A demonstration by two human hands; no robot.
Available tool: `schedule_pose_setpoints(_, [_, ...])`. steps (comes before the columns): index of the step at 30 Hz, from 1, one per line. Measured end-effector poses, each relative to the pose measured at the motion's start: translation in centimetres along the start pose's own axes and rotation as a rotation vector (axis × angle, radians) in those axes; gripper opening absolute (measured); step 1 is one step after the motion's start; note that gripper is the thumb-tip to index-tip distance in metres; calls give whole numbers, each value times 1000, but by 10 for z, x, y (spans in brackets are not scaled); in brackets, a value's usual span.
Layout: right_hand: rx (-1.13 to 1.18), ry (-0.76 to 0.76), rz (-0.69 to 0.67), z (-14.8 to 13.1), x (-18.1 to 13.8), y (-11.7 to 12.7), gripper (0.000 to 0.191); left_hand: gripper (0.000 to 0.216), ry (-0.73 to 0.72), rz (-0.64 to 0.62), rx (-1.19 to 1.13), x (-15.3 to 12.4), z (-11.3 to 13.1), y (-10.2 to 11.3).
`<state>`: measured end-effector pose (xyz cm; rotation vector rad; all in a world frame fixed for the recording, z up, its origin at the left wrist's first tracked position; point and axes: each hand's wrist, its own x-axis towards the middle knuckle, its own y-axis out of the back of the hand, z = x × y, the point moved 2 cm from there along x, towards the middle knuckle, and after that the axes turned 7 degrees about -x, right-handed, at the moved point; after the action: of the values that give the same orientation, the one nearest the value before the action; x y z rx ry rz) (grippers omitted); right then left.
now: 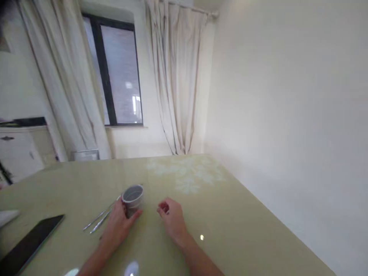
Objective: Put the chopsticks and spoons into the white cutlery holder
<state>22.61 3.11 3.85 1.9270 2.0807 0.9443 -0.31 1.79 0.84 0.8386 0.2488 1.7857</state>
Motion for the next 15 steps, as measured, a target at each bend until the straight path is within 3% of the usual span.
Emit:
schedule_pose_setpoints(2, [-109,-7,-8,-3,-4,1,8,102,1,326,78,-5,14,10])
schedule_pose_setpoints(5, [-293,125,-94,-7,-14,-6,17,85,-202,510,86,-22,42,14])
schedule_pose_setpoints(7, [-398,300,-204,-9,-24,-20,15,58,-462,358,13,-37,65,8])
schedule_pose_setpoints(9, [-422,431,-305,-7,-34,-36,11,40,-621,-41,-81,-51,87,-4])
schedule_pose_setpoints(11, [-337,423,-342,-3,-40,-50,19,28,-572,-299,-180,-60,101,-13])
schedule_pose_setpoints(13, [-58,323,-331,2,-45,-61,29,29,-449,-376,-257,-61,106,-16])
schedule_pose_setpoints(15, [422,212,-225,6,-49,-68,37,30,-358,-383,-295,-61,103,-18])
